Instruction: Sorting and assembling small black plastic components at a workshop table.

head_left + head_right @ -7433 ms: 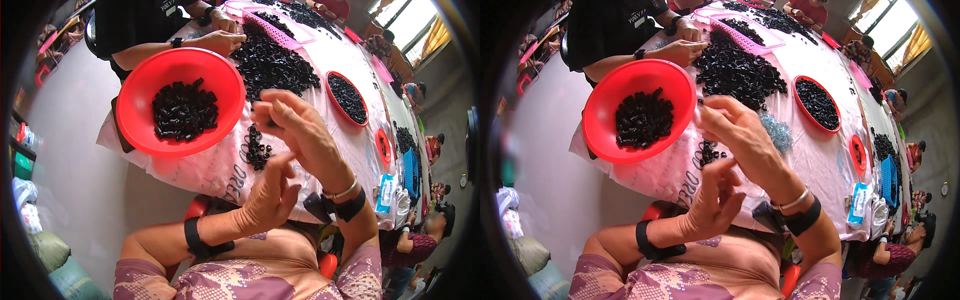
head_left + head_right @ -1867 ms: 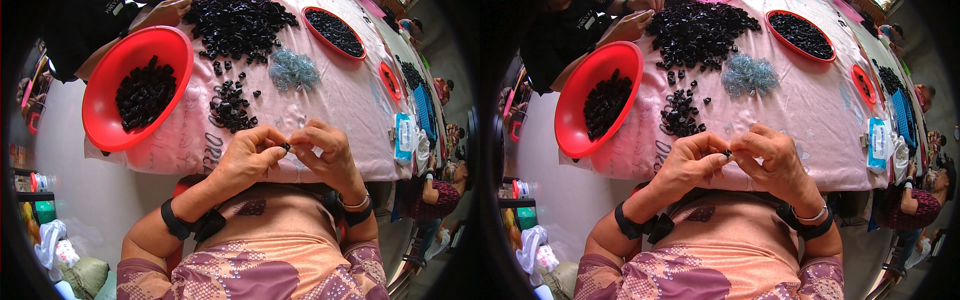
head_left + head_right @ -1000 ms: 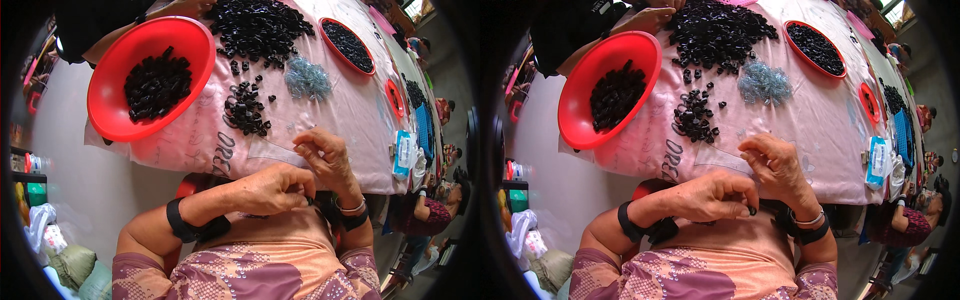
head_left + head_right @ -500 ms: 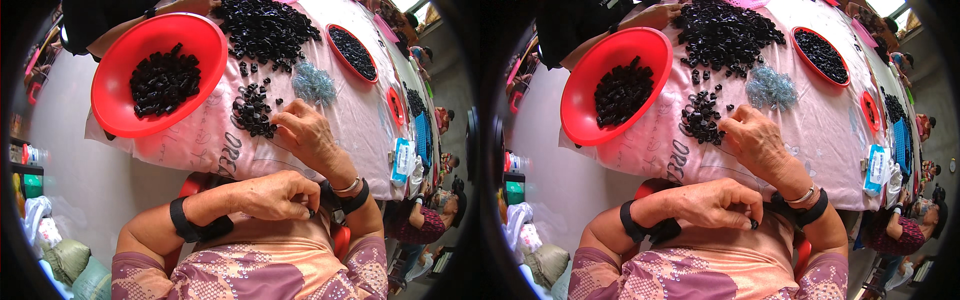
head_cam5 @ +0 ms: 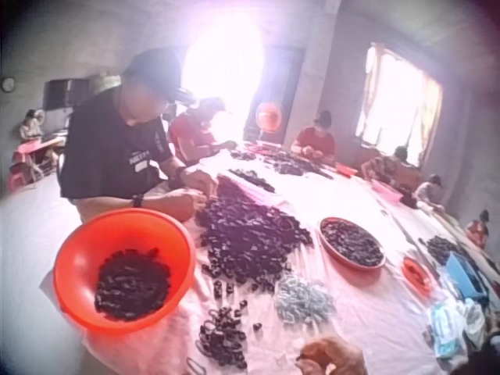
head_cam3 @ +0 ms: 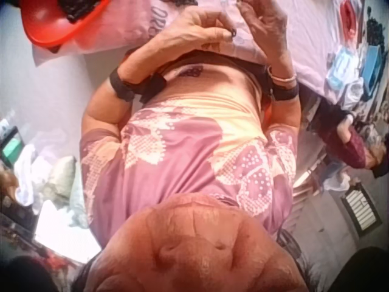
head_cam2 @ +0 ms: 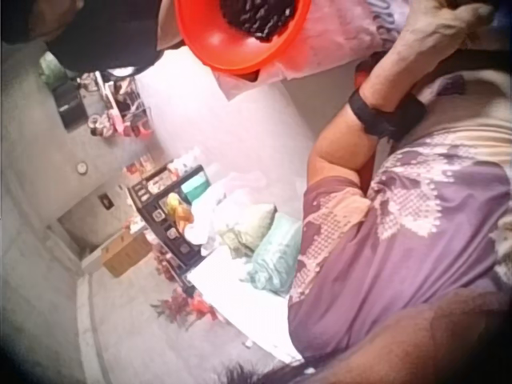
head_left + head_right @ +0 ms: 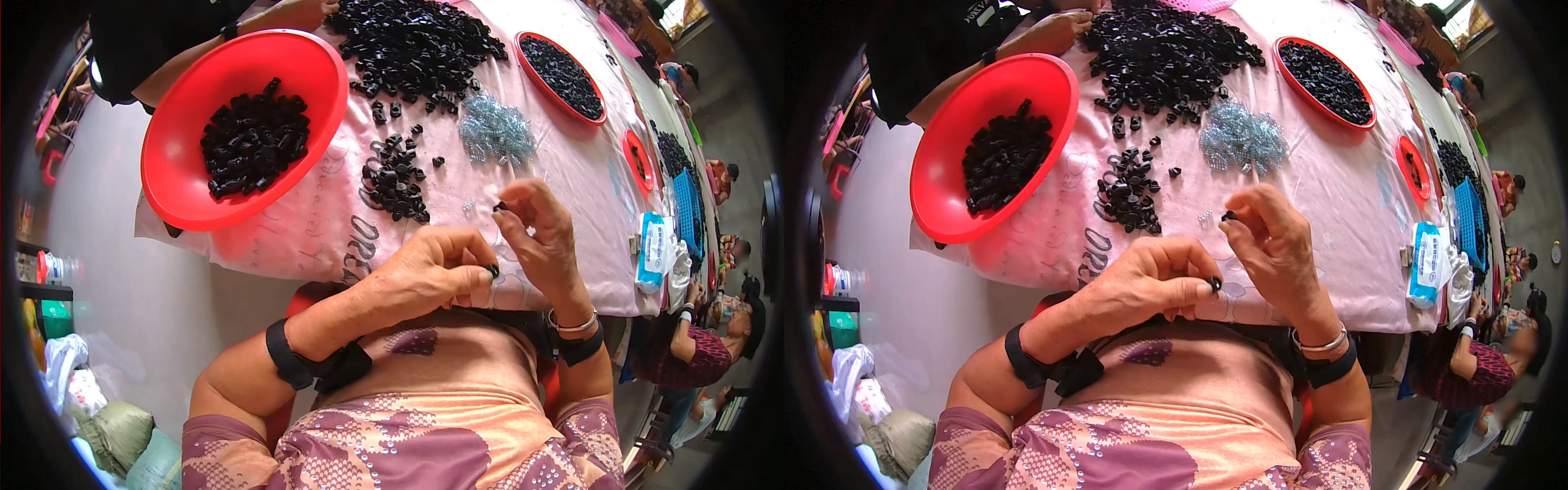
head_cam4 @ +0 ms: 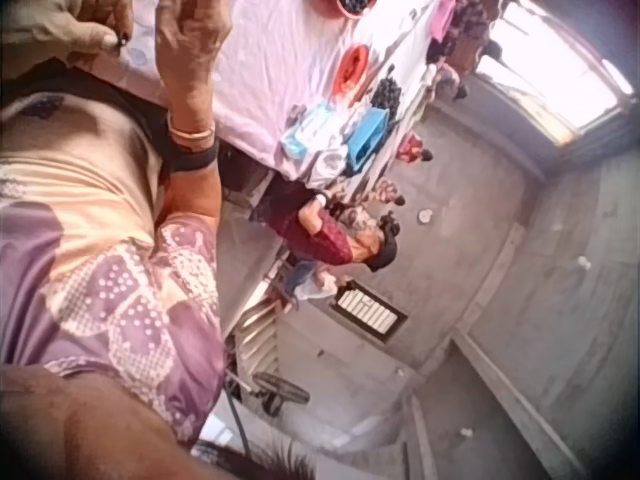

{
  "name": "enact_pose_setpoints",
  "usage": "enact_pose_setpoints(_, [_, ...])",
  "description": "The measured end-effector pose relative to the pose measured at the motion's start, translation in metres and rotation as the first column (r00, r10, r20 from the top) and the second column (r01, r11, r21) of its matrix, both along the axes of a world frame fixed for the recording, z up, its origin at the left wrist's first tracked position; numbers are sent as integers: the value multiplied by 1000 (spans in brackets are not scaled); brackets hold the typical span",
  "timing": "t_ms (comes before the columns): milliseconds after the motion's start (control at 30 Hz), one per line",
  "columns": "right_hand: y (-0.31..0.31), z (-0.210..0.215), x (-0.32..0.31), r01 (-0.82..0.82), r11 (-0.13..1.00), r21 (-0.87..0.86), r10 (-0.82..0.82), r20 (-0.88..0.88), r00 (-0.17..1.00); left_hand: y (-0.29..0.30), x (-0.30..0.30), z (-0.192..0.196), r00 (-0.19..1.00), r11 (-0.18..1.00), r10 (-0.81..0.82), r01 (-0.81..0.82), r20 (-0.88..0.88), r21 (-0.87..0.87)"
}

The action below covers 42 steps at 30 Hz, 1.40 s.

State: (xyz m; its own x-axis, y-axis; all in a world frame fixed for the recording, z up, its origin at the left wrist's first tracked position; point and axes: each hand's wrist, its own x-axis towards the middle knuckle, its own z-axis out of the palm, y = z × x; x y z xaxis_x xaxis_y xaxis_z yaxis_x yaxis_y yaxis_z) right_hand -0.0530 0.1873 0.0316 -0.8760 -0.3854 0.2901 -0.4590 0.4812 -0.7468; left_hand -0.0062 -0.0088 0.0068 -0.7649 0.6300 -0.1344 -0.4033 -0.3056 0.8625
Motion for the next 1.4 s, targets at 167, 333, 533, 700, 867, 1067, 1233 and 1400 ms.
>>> enact_pose_setpoints(167, [17,-7,29,75,959,-274,12,302,953,0,-1,6,992,995,97,-95,82,-29])
enact_pose_setpoints(333, [14,1,36,14,944,-329,110,354,929,-1,-2,1,993,991,111,-108,34,-73])
enact_pose_setpoints(533, [12,-4,35,-61,950,-306,120,176,977,1,0,5,988,985,148,-144,45,-93])
enact_pose_setpoints(700, [12,-3,35,-69,968,-242,110,161,981,0,0,7,988,984,141,-134,54,-117])
enact_pose_setpoints(867, [9,0,36,-108,974,-201,130,103,986,0,0,7,989,984,143,-137,40,-116])
enact_pose_setpoints(1067, [9,1,38,-101,966,-237,128,102,987,0,-1,5,990,983,140,-138,7,-121])
enact_pose_setpoints(1233, [9,-4,40,2,968,-252,41,165,985,1,-1,5,989,981,144,-142,10,-131])
enact_pose_setpoints(1400, [7,-4,36,-54,974,-222,68,54,996,1,-1,3,987,977,157,-153,18,-150])
